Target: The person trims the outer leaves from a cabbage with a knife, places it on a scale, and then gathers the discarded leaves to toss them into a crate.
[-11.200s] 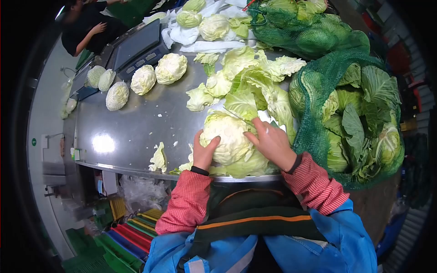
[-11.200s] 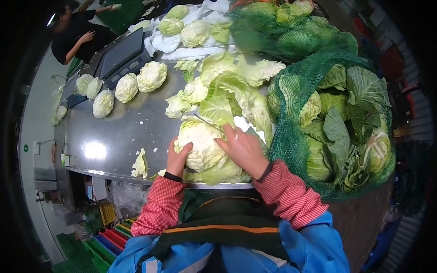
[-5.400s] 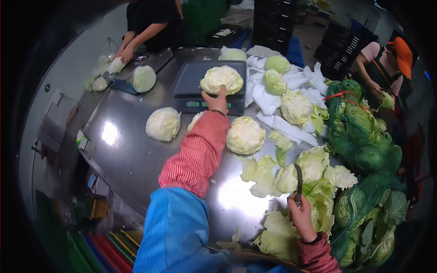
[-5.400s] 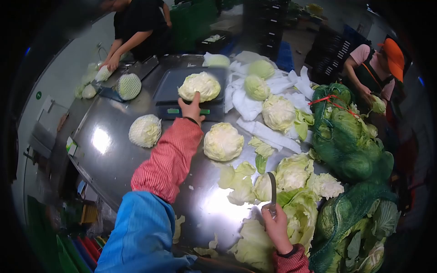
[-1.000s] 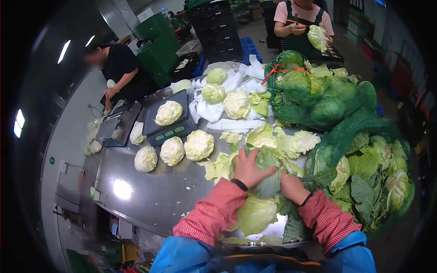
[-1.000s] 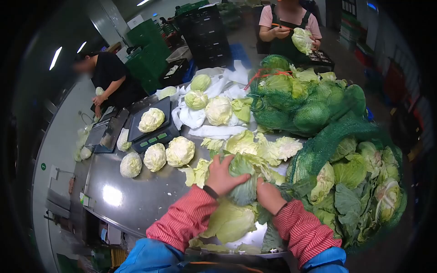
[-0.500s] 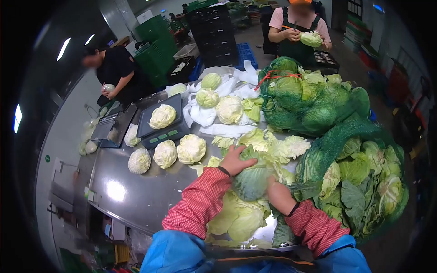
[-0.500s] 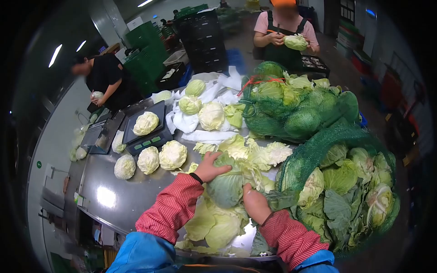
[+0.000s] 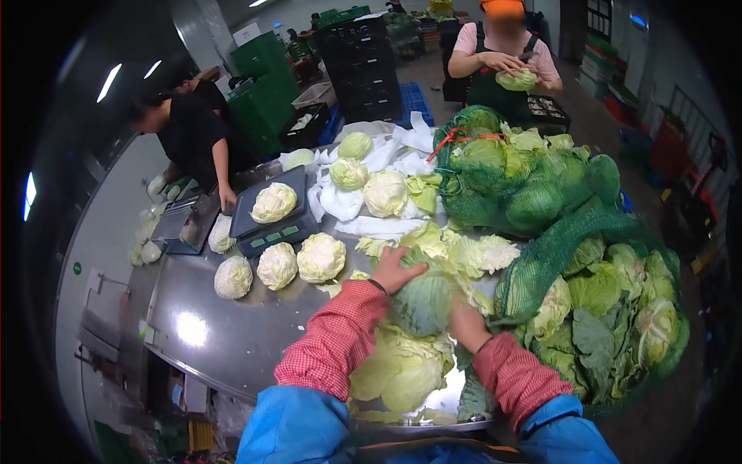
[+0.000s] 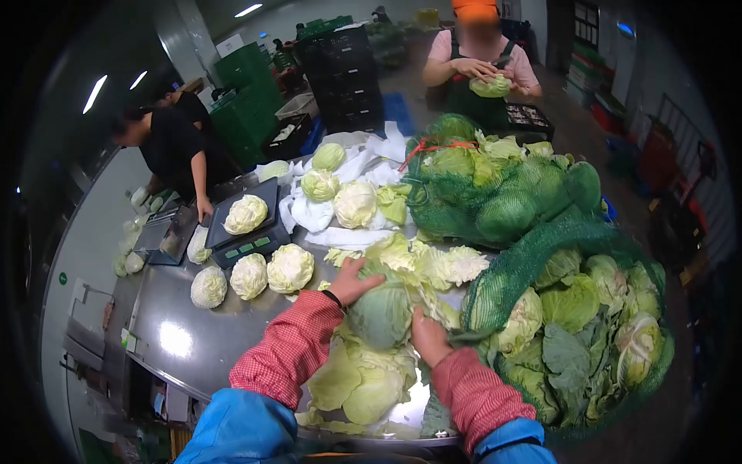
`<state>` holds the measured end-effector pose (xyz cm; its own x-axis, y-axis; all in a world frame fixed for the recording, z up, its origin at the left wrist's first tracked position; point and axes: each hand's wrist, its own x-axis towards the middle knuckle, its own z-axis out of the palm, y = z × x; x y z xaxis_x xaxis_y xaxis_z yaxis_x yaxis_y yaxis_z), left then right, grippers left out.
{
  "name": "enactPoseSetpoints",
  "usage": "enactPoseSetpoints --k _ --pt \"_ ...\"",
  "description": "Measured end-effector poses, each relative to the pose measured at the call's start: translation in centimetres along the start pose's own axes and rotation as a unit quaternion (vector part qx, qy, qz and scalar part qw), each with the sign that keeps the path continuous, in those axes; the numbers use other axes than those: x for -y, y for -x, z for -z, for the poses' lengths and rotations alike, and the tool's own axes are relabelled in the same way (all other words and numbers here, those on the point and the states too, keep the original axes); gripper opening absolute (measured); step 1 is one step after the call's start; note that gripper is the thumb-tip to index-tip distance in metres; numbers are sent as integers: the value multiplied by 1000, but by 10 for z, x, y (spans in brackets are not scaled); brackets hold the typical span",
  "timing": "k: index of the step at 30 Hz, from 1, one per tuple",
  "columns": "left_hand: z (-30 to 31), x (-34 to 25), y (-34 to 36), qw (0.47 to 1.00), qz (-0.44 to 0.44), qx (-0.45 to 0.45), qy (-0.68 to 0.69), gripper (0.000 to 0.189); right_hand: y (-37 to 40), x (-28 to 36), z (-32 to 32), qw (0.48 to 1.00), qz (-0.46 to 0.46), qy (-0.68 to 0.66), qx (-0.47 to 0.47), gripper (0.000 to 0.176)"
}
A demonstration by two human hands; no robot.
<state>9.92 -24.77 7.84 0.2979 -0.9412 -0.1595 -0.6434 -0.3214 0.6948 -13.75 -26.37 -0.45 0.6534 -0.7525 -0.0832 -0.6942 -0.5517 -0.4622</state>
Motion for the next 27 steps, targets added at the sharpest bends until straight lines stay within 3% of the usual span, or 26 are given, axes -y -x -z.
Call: enactPoseSetpoints --k 6,9,12,15,18,23,24,27 --pt "9 8 15 998 -57 9 19 92 10 15 12 1000 6 5 8 23" --pt "11 3 6 999 -27 -19 13 88 -5 6 12 999 26 -28 -9 21" --pt "7 4 12 998 -52 -18 5 86 -1 6 32 996 54 -51 54 20" --pt "4 7 13 997 -65 -36 -26 84 6 14 42 995 3 -47 90 26" --pt "-8 7 8 996 -68 -53 -36 83 -8 -6 32 986 55 -130 84 33" --pt "-3 15 37 989 -143 -40 -18 76 2 -3 52 982 79 -65 162 32" --pt "-1 16 40 985 -165 -46 -8 75 7 0 43 989 76 -38 124 28" --pt "-4 16 37 988 -142 -63 6 74 19 17 -6 997 -47 -54 -8 29"
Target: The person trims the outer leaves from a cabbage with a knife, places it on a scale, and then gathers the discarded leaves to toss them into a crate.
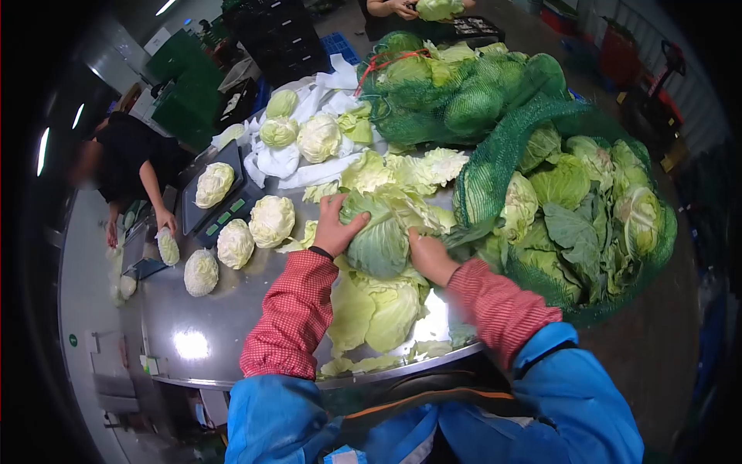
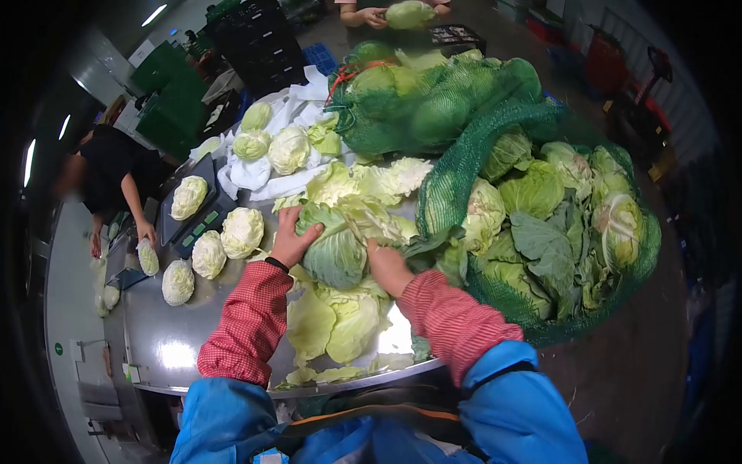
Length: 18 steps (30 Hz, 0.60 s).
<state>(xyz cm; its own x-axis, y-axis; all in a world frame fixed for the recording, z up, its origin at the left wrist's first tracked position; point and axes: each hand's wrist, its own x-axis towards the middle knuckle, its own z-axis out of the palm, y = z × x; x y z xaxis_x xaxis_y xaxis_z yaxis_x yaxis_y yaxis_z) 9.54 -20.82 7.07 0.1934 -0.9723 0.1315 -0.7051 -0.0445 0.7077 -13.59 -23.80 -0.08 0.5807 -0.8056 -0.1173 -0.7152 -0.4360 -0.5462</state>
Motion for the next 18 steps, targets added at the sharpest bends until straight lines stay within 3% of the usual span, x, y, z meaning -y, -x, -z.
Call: enactPoseSetpoints --k 1,4,5,6,8,9,12,13,15,16,18 --pt "-2 0 0 1000 12 -17 -8 74 -13 -15 -37 998 -15 21 -50 33" --pt "2 6 1 1000 5 -28 -3 74 -12 -19 -15 997 66 -17 -30 29" --pt "5 13 6 1000 -15 -24 4 72 -23 -45 -33 974 180 -107 -81 26" --pt "8 19 15 999 -41 -24 10 71 -17 -45 -9 981 128 -138 51 25" --pt "9 27 34 995 -92 -19 25 70 5 -30 57 931 14 -195 309 24" --pt "10 24 42 996 -72 -21 56 72 11 -31 60 924 -17 -210 320 25" --pt "12 40 65 995 -75 -47 50 75 29 -15 61 944 6 -206 259 24" --pt "13 46 75 995 -55 -47 62 79 25 -49 11 962 252 -100 5 25" --pt "15 61 91 982 32 -45 178 81 80 2 76 994 89 -29 61 29" --pt "14 70 95 968 75 -45 237 82 96 14 88 993 80 -60 61 30" --pt "10 85 98 966 66 -61 243 84 113 28 98 989 58 -123 64 31"
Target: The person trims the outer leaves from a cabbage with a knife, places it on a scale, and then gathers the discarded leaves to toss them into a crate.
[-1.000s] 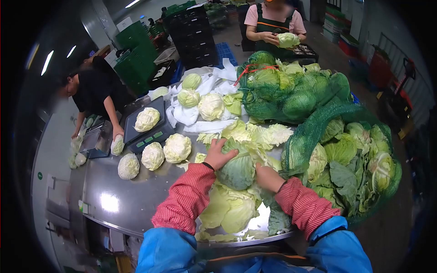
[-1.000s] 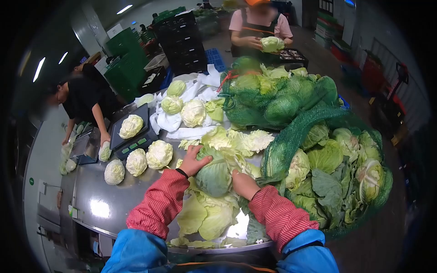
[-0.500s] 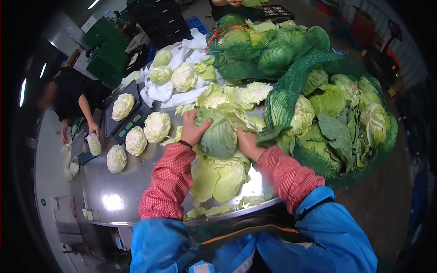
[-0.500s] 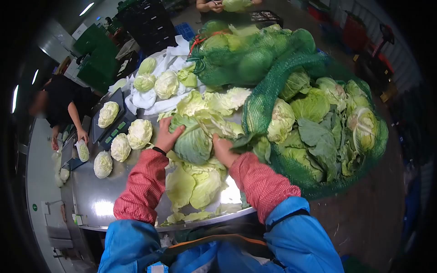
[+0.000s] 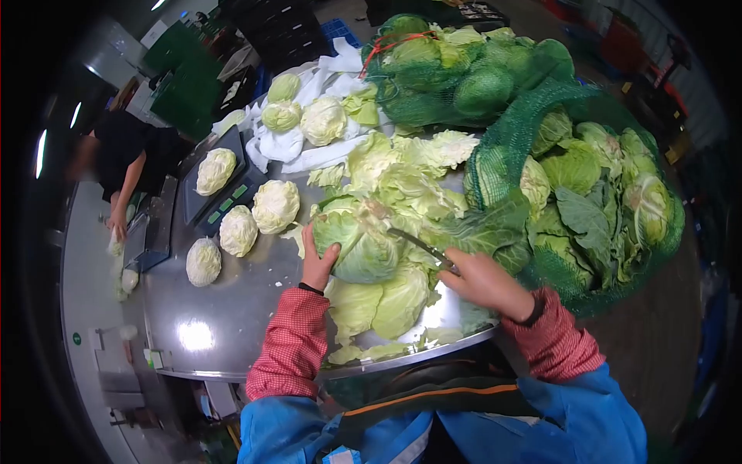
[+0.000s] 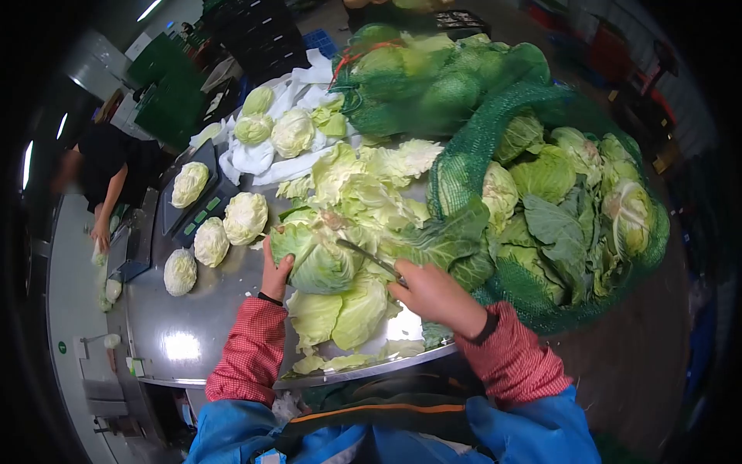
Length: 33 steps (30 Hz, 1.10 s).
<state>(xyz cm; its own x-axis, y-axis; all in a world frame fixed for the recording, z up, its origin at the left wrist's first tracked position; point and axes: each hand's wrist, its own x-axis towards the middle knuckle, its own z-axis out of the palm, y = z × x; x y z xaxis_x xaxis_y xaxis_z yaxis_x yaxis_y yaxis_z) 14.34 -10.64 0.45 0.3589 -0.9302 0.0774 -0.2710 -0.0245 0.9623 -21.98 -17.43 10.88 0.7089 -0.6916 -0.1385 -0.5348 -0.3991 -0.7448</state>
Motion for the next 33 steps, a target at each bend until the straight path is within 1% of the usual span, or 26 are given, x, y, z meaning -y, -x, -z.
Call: enactPoseSetpoints --k 2,3,6,7,9,10,12,14,15,18,19,20,21,22,23,24,26,27,29,30,31,33 --pt "-10 -18 3 1000 -18 1 -19 83 -17 21 -11 995 25 26 -98 32" --pt "-17 -38 4 998 -22 -9 -54 82 -27 33 -16 987 37 38 -151 32" --pt "-22 -40 -2 993 -63 0 -96 82 -84 31 -40 944 124 158 -262 31" --pt "-26 -43 -1 993 -77 -10 -85 79 -97 29 -43 943 116 169 -261 31" --pt "-30 -50 -1 987 -111 -6 -118 77 -124 24 -47 942 100 190 -259 30" --pt "-32 -51 0 983 -128 -4 -135 75 -139 16 -47 948 73 178 -253 31" --pt "-38 -48 9 982 -125 -26 -138 73 -162 -5 -43 960 17 153 -235 35" --pt "-42 -58 20 979 -139 -33 -144 75 -181 -23 -20 971 -55 137 -189 41" --pt "-44 -68 32 974 -148 -39 -168 75 -183 -30 -12 973 -92 129 -168 44" --pt "-38 -81 78 953 -191 -32 -232 73 -182 -36 -8 969 -83 119 -200 50" --pt "-28 -92 90 938 -203 -7 -280 75 -180 -34 -10 969 -66 106 -215 53" --pt "-17 -84 89 976 -139 -29 -162 76 -177 -33 -11 970 -46 91 -219 54" --pt "-6 -70 88 995 -71 -53 -41 76 -171 -23 -5 972 -25 77 -220 54" --pt "3 -62 87 994 -1 -79 80 77 -164 -10 1 973 -3 62 -220 55" --pt "8 -73 70 989 72 -117 61 78 -159 7 8 976 6 49 -211 52" --pt "5 -104 55 984 155 -85 24 76 -162 14 11 971 21 31 -235 50" --pt "3 -68 46 996 71 34 -48 75 -169 25 19 958 49 -2 -282 47" --pt "3 -68 48 995 84 43 -23 72 -166 34 26 959 15 42 -281 44" --pt "1 -67 63 991 118 61 28 66 -163 9 13 947 22 131 -292 42" --pt "-1 -66 71 983 160 20 93 62 -161 2 9 938 27 176 -298 41" --pt "-3 -64 77 968 196 -21 158 58 -144 7 2 947 23 163 -277 31" --pt "-6 -50 88 912 259 -86 307 49 -98 7 -23 957 102 140 -231 22"
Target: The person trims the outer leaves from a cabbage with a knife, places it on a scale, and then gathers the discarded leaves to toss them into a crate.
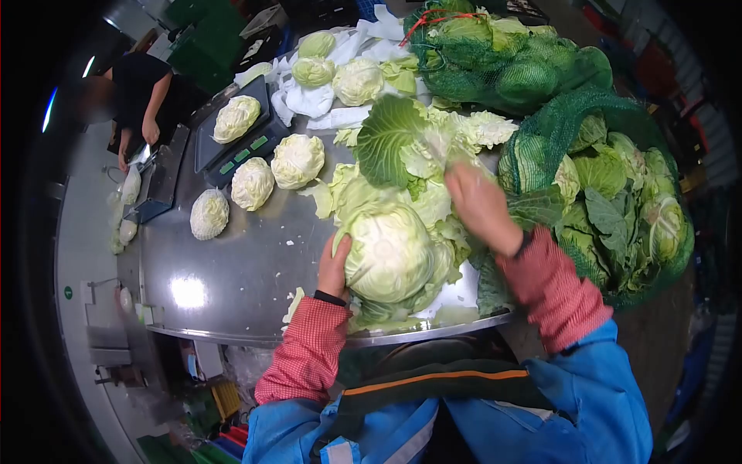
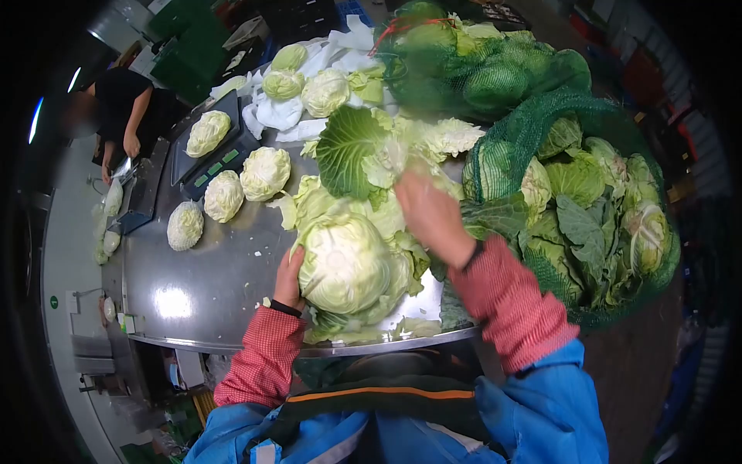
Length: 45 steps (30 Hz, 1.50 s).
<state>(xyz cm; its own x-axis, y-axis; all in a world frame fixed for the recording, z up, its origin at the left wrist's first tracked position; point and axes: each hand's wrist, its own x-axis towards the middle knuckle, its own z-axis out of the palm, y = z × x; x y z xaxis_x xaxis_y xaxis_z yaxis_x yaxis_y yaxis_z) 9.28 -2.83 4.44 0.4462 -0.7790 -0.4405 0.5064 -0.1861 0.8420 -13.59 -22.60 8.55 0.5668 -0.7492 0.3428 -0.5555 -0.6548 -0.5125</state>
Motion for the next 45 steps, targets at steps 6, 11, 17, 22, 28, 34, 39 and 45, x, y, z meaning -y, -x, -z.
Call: enactPoseSetpoints --k 6,11,17,22,28,34,39,45 --pt "-22 20 13 993 -20 -58 103 48 103 48 19 988 35 109 103 15" --pt "-39 34 21 989 -65 -132 -19 62 107 23 2 989 1 143 43 13" --pt "-63 51 43 961 -142 -177 -160 64 106 22 -7 985 -109 63 121 18" --pt "-59 49 48 978 -108 -155 -89 75 104 -25 -9 956 -230 -149 101 34" --pt "-48 44 37 971 -89 -121 -188 86 69 36 6 996 -82 2 30 29" --pt "-51 6 5 920 -120 -12 -372 85 45 20 -30 992 -4 96 76 21" --pt "-41 12 1 931 -125 9 -342 82 33 11 -35 980 7 149 135 12" --pt "10 56 10 999 -31 14 22 62 34 -33 -50 995 1 93 43 8"
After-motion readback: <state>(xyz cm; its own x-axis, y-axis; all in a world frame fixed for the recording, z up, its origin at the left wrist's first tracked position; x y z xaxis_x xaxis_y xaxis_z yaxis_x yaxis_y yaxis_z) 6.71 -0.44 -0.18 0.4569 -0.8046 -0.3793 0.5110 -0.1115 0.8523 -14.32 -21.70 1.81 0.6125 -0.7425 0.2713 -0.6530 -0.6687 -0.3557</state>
